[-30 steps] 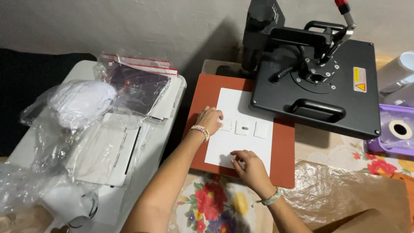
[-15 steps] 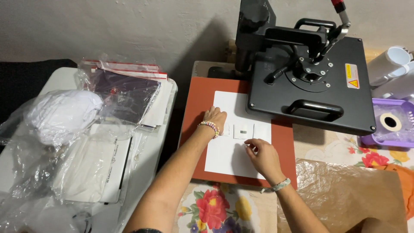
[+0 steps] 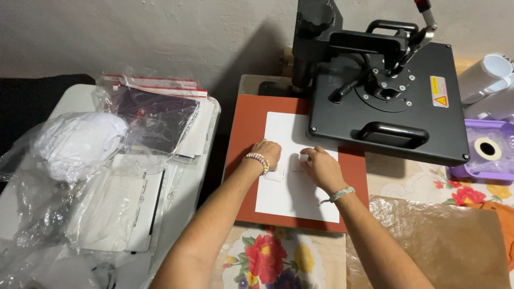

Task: The person is using a heat press machine to apply heat to small square substrates, likely for sublimation or custom printing.

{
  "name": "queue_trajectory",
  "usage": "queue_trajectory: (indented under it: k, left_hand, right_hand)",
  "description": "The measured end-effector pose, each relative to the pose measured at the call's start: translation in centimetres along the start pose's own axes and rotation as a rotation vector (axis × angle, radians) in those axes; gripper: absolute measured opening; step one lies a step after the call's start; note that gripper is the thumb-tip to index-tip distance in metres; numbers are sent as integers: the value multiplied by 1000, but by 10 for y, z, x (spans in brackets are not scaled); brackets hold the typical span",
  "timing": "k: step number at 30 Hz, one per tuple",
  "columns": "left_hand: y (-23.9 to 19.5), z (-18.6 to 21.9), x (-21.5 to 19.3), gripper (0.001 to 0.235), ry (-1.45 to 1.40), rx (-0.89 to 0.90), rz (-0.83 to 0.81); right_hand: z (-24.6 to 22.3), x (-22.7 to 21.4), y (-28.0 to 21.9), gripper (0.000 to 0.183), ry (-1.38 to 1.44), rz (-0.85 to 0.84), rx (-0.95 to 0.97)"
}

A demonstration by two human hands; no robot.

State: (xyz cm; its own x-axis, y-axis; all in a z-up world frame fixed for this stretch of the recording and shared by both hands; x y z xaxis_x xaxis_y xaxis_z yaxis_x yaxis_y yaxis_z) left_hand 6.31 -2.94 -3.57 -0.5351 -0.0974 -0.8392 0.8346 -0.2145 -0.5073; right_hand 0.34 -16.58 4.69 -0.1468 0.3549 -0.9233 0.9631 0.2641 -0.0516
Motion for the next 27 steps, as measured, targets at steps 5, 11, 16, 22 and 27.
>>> queue_trajectory:
  k: [5,11,16,22,27]
  left_hand:
    - [-18,-2,9,14,-41,14,18]
    - [-20,-2,6,14,-169,56,133]
    - [-72,14,-25,14,-238,112,207]
    - [-179,24,43,16,-976,211,111]
    - [-254,29,200,19,-1785,-212,-702]
  right_hand:
    - [-16,-5,6,37,-40,-64,-36]
    - [6,20,27,24,-80,-41,-55]
    - [3,22,14,20,-99,-81,-57]
    - [-6,37,-38,18,-84,-190,-63]
    - [-13,46,-82,15,80,-191,-66]
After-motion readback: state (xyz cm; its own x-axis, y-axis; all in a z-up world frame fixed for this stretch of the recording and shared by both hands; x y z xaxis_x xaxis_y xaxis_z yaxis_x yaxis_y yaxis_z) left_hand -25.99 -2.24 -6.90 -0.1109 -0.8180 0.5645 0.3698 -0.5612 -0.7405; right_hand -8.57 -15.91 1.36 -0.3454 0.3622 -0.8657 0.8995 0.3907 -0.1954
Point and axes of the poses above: each hand's wrist, its own y-axis towards the middle knuckle, its own x-axis out of the palm, z = x × y, the point moved 10 cm from there along y, towards the middle knuckle, and after that the axes turned 7 degrees about -x, right-handed, at the moved point
